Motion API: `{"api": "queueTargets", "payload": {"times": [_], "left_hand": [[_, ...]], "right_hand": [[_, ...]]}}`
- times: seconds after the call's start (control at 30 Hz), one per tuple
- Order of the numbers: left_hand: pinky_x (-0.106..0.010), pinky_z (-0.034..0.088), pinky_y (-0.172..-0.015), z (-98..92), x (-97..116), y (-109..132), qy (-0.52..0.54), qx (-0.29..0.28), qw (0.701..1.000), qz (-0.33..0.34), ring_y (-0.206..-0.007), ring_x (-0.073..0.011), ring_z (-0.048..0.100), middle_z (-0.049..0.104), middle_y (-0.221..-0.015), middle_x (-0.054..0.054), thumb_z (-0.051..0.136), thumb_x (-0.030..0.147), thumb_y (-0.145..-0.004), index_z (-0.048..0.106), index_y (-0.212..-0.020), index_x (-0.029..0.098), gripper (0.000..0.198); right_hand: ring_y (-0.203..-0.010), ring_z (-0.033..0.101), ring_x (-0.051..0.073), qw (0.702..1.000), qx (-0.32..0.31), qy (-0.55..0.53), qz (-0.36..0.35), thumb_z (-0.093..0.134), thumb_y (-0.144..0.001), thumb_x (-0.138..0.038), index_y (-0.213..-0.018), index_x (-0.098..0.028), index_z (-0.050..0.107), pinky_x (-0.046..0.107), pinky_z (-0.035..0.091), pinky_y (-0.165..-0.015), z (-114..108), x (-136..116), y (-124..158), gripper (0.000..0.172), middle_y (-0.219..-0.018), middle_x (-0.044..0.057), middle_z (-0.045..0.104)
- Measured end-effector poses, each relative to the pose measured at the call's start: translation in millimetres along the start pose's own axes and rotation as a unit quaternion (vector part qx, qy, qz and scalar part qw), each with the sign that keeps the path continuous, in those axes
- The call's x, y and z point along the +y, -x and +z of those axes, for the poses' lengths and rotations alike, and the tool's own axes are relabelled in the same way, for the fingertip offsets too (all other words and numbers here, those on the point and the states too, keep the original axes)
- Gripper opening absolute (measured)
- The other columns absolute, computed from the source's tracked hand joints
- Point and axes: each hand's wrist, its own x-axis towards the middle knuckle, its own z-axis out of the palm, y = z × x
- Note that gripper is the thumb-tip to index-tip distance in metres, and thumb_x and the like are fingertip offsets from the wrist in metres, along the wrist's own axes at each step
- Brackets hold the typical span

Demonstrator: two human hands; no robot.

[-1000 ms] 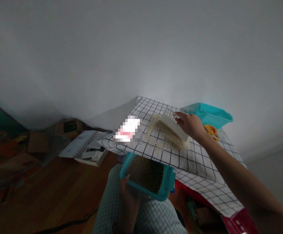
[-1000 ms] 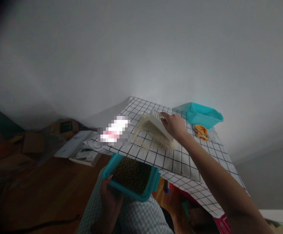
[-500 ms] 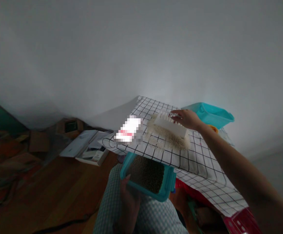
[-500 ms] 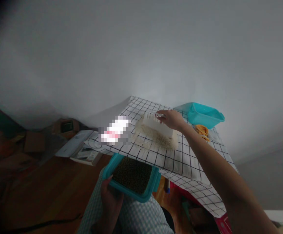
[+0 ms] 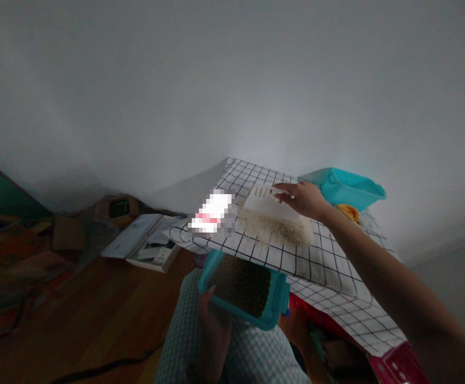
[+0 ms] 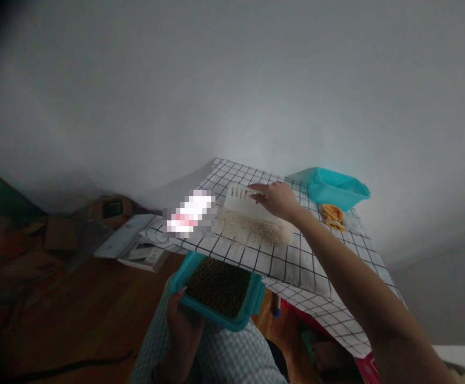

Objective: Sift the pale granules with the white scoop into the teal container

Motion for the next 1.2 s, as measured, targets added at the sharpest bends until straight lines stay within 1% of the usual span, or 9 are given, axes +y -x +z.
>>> {"api": "queueTargets", "payload": {"times": [0.2,0.3,0.4,0.53,0.67,0.77,0.87,1.07,1.2], "left_hand": [[-0.042,0.062,-0.099,0.0,-1,-1,-0.005,0.006,1.0,-0.007,-0.093,-0.0259,0.078,0.083,-0.097,-0.007,0.073,0.032,-0.078,0.074,-0.094,0.026,0.017],[-0.038,0.063,-0.095,-2.6,-2,-2,0.01,0.016,1.0,-0.014,-0.09,-0.0235,0.078,0.082,-0.094,-0.005,0.075,0.03,-0.077,0.073,-0.091,0.027,0.014],[-0.035,0.063,-0.089,-4.1,-3,-3,0.001,0.015,1.0,-0.013,-0.092,-0.0229,0.077,0.082,-0.096,-0.006,0.076,0.032,-0.078,0.073,-0.094,0.026,0.018],[-0.041,0.062,-0.096,-3.7,-3,-4,-0.024,0.003,1.0,0.002,-0.094,-0.0255,0.078,0.082,-0.099,-0.008,0.077,0.037,-0.076,0.072,-0.1,0.025,0.026],[-0.044,0.061,-0.102,-3.9,-3,-4,-0.02,0.01,1.0,-0.007,-0.097,-0.0266,0.078,0.082,-0.099,-0.008,0.074,0.035,-0.079,0.073,-0.104,0.026,0.026],[-0.045,0.062,-0.101,-4.5,-2,-2,-0.016,0.006,1.0,-0.011,-0.098,-0.0274,0.079,0.083,-0.099,-0.008,0.072,0.034,-0.081,0.075,-0.104,0.026,0.024],[-0.046,0.063,-0.101,-2.4,0,-1,0.001,-0.007,1.0,-0.012,-0.092,-0.027,0.079,0.084,-0.099,-0.01,0.076,0.033,-0.079,0.076,-0.104,0.024,0.026],[-0.052,0.062,-0.104,7.8,2,1,-0.008,-0.016,1.0,-0.002,-0.105,-0.034,0.079,0.084,-0.102,-0.014,0.074,0.037,-0.078,0.077,-0.104,0.024,0.029],[-0.05,0.061,-0.105,10.3,2,0,-0.006,-0.005,1.0,0.004,-0.105,-0.0324,0.079,0.084,-0.103,-0.013,0.075,0.036,-0.076,0.076,-0.099,0.024,0.026]], "right_hand": [[-0.089,0.079,0.028,1.0,-0.006,-0.007,0.027,0.058,-0.107,-0.035,-0.146,-0.028,0.073,0.036,0.05,-0.077,2,-5,-7,0.043,-0.092,0.008,0.086],[-0.089,0.078,0.027,0.999,-0.037,-0.004,-0.012,0.056,-0.107,-0.034,-0.144,-0.029,0.075,0.037,0.049,-0.079,5,-5,-9,0.042,-0.093,0.008,0.086],[-0.092,0.077,0.028,0.997,-0.047,-0.007,-0.063,0.055,-0.107,-0.033,-0.144,-0.03,0.074,0.041,0.049,-0.088,4,0,-8,0.042,-0.099,0.008,0.086],[-0.092,0.076,0.027,0.993,-0.039,-0.039,-0.108,0.053,-0.106,-0.032,-0.145,-0.029,0.073,0.043,0.047,-0.095,-3,10,-4,0.044,-0.107,0.008,0.086],[-0.085,0.073,0.026,0.993,-0.027,-0.033,-0.11,0.053,-0.105,-0.03,-0.145,-0.028,0.073,0.044,0.044,-0.095,-4,14,-1,0.044,-0.113,0.008,0.086],[-0.083,0.071,0.026,0.994,-0.023,-0.004,-0.11,0.052,-0.107,-0.03,-0.146,-0.028,0.072,0.044,0.042,-0.095,-1,8,0,0.044,-0.108,0.008,0.087],[-0.077,0.069,0.025,0.989,-0.039,0.002,-0.143,0.05,-0.108,-0.03,-0.145,-0.029,0.072,0.045,0.041,-0.096,-1,-2,3,0.043,-0.109,0.008,0.087],[-0.072,0.067,0.023,0.982,-0.048,0.01,-0.183,0.049,-0.11,-0.031,-0.144,-0.032,0.072,0.045,0.038,-0.097,-19,-13,20,0.041,-0.11,0.006,0.087],[-0.075,0.069,0.025,0.983,-0.039,0.027,-0.175,0.044,-0.113,-0.035,-0.147,-0.031,0.071,0.046,0.039,-0.099,-26,-18,29,0.043,-0.11,0.007,0.087]]}}
